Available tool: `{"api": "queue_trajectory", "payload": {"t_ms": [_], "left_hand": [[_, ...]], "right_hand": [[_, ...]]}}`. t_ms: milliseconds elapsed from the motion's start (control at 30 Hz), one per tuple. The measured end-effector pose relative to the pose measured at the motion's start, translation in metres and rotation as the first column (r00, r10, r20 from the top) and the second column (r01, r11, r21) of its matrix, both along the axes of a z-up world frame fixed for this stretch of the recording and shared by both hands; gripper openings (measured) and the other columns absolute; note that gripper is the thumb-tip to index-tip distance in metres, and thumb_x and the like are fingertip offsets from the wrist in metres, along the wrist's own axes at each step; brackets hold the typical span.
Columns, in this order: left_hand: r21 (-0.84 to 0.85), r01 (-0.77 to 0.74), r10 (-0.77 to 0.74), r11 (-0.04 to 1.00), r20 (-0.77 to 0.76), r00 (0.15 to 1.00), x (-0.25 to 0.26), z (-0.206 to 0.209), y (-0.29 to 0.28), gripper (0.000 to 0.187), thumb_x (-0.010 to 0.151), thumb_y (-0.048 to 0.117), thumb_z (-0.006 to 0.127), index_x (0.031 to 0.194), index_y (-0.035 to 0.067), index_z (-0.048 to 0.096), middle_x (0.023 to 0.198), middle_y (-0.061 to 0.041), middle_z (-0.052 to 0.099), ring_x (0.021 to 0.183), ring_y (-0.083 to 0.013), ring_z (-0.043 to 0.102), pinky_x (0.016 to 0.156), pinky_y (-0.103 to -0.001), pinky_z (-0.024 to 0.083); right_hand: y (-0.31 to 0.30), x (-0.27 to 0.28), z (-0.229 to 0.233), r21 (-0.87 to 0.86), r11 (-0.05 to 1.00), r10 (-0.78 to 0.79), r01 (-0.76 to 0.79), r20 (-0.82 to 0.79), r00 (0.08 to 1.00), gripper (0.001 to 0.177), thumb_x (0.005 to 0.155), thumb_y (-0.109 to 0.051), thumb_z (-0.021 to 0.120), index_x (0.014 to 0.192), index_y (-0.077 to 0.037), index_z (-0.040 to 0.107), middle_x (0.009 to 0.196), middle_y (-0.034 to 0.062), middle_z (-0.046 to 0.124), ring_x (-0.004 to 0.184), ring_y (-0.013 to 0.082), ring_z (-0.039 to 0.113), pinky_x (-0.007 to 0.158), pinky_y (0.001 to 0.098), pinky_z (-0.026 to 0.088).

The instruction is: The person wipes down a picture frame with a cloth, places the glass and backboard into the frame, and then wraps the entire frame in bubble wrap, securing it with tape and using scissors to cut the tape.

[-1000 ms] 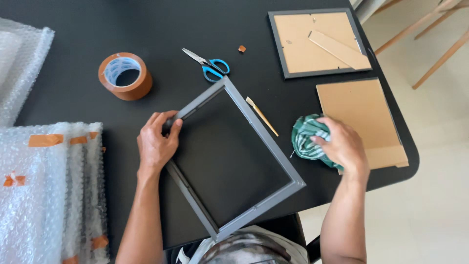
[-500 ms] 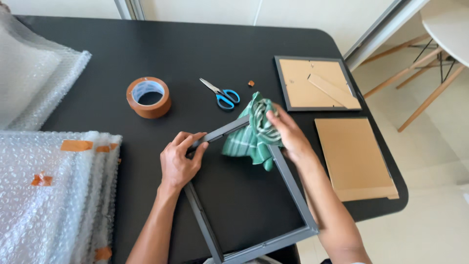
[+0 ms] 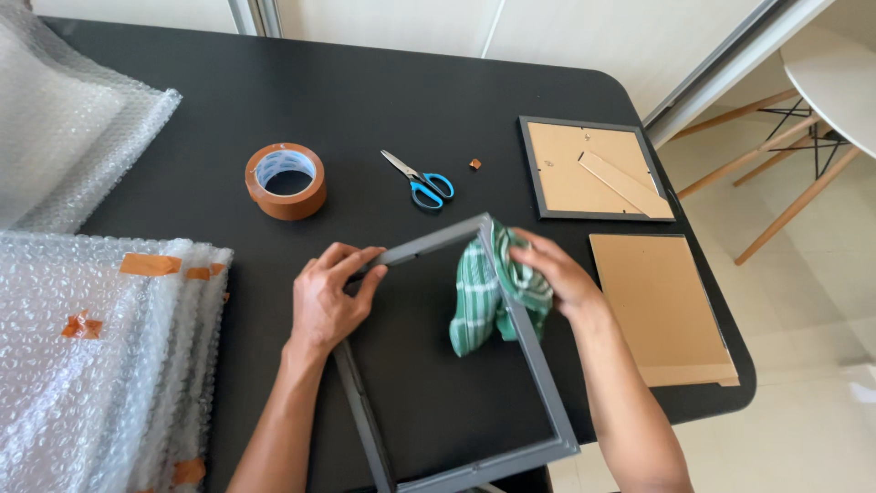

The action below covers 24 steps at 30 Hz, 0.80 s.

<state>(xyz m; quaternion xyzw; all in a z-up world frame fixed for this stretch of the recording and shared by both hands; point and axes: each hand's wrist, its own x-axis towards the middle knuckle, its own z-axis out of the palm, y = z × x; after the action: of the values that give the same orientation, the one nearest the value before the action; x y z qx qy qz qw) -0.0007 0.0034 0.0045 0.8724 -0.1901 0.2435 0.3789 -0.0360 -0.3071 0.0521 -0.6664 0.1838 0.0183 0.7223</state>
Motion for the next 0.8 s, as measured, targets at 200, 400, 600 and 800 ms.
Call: {"api": "queue_trajectory", "payload": {"t_ms": [200, 400, 600, 800], "left_hand": [[0.049, -0.056, 0.058, 0.997, -0.029, 0.998, -0.007, -0.008, -0.010, 0.021, 0.087, 0.036, 0.078, 0.107, 0.032, 0.079, 0.087, 0.005, 0.068, 0.074, -0.0247, 0.071, 0.069, -0.036, 0.055], [0.103, -0.090, 0.098, 0.991, -0.071, 0.993, -0.003, -0.014, -0.007, 0.022, 0.087, 0.039, 0.077, 0.108, 0.034, 0.078, 0.089, 0.006, 0.068, 0.080, -0.0238, 0.072, 0.074, -0.035, 0.054], [0.175, 0.017, -0.005, 0.984, -0.070, 0.998, -0.010, -0.009, -0.019, 0.021, 0.088, 0.039, 0.074, 0.108, 0.032, 0.078, 0.089, 0.003, 0.067, 0.081, -0.0246, 0.072, 0.072, -0.037, 0.053], [0.263, 0.003, 0.017, 0.965, -0.075, 0.997, -0.017, -0.012, -0.024, 0.021, 0.095, 0.042, 0.067, 0.109, 0.031, 0.077, 0.091, 0.004, 0.067, 0.083, -0.0225, 0.072, 0.072, -0.035, 0.052]], "right_hand": [[0.008, 0.018, -0.013, -0.038, 0.998, 0.057, -0.056, 0.023, 0.998, 0.052, 0.088, -0.022, 0.078, 0.138, -0.010, 0.068, 0.119, 0.0153, 0.075, 0.105, 0.0227, 0.073, 0.096, 0.0426, 0.058], [-0.014, -0.009, -0.024, -0.389, 0.877, 0.275, -0.282, -0.075, 0.959, 0.052, 0.085, -0.019, 0.080, 0.134, -0.005, 0.070, 0.118, 0.0178, 0.076, 0.109, 0.0267, 0.070, 0.099, 0.0449, 0.056], [-0.030, -0.007, -0.006, -0.784, 0.585, 0.267, -0.208, -0.056, 0.962, 0.051, 0.083, -0.029, 0.083, 0.130, -0.013, 0.073, 0.111, 0.0160, 0.077, 0.111, 0.0337, 0.072, 0.095, 0.0470, 0.056], [-0.004, 0.007, -0.010, -0.967, 0.217, 0.185, 0.135, 0.176, 0.967, 0.047, 0.087, -0.042, 0.075, 0.132, -0.032, 0.068, 0.105, 0.0019, 0.073, 0.093, 0.0294, 0.074, 0.077, 0.0448, 0.060]]}}
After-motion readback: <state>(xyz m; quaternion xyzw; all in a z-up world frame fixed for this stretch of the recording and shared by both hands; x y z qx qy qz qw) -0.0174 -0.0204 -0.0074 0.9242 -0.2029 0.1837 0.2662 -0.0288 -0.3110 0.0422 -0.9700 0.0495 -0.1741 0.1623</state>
